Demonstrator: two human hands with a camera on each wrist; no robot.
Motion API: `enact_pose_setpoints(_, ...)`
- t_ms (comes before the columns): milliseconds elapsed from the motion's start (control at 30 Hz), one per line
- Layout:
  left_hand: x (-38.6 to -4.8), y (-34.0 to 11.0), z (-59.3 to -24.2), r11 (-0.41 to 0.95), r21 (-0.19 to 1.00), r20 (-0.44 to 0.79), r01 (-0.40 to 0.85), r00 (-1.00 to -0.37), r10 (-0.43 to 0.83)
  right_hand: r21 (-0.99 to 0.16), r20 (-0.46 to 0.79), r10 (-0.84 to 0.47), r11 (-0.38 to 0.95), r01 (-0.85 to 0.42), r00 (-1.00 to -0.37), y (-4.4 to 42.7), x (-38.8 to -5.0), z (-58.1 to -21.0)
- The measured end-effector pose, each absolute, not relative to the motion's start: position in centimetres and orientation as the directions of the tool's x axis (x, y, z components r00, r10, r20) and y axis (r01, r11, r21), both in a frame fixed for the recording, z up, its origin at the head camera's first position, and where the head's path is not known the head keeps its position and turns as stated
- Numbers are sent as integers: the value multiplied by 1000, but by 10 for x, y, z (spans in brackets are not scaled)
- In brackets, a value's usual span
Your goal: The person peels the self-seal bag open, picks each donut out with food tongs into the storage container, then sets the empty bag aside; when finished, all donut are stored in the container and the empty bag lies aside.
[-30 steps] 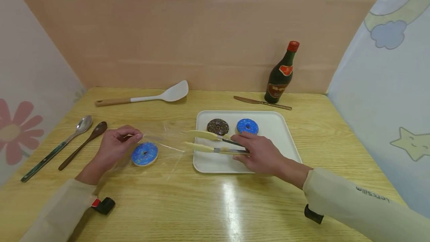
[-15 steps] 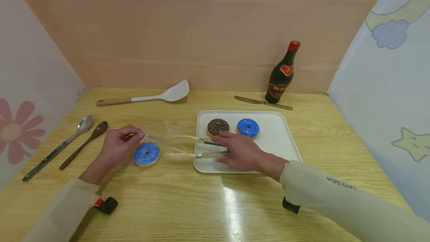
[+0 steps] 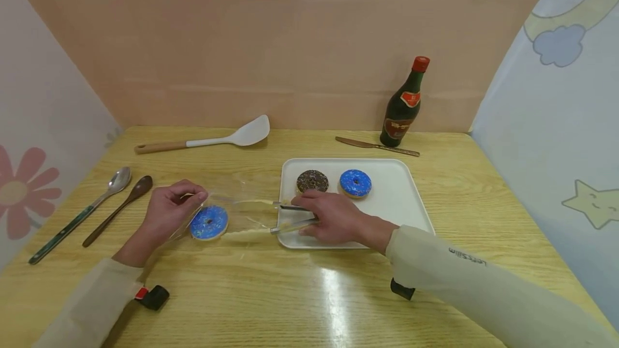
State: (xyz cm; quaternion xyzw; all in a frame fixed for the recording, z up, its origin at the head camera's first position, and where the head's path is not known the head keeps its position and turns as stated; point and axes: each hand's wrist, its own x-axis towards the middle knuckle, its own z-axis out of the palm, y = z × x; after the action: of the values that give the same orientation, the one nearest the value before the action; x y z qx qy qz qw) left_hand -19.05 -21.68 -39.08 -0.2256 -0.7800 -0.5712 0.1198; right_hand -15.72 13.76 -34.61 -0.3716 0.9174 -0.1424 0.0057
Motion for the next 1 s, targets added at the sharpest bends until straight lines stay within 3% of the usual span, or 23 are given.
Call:
enact_pose_setpoints(233, -189, -215, -390, 239, 856, 424, 459, -887, 183, -278, 66, -689, 682, -676, -722, 129, -159, -346)
enact_pose_setpoints(500, -188, -215, -389, 232, 835, 456, 499, -863, 217, -303, 33, -689, 683, -665, -724, 122, -157, -351)
enact_pose_setpoints(1000, -190, -217, -390, 265, 825, 447, 499, -864, 234, -254, 71, -674, 700, -667, -735, 127, -149, -350)
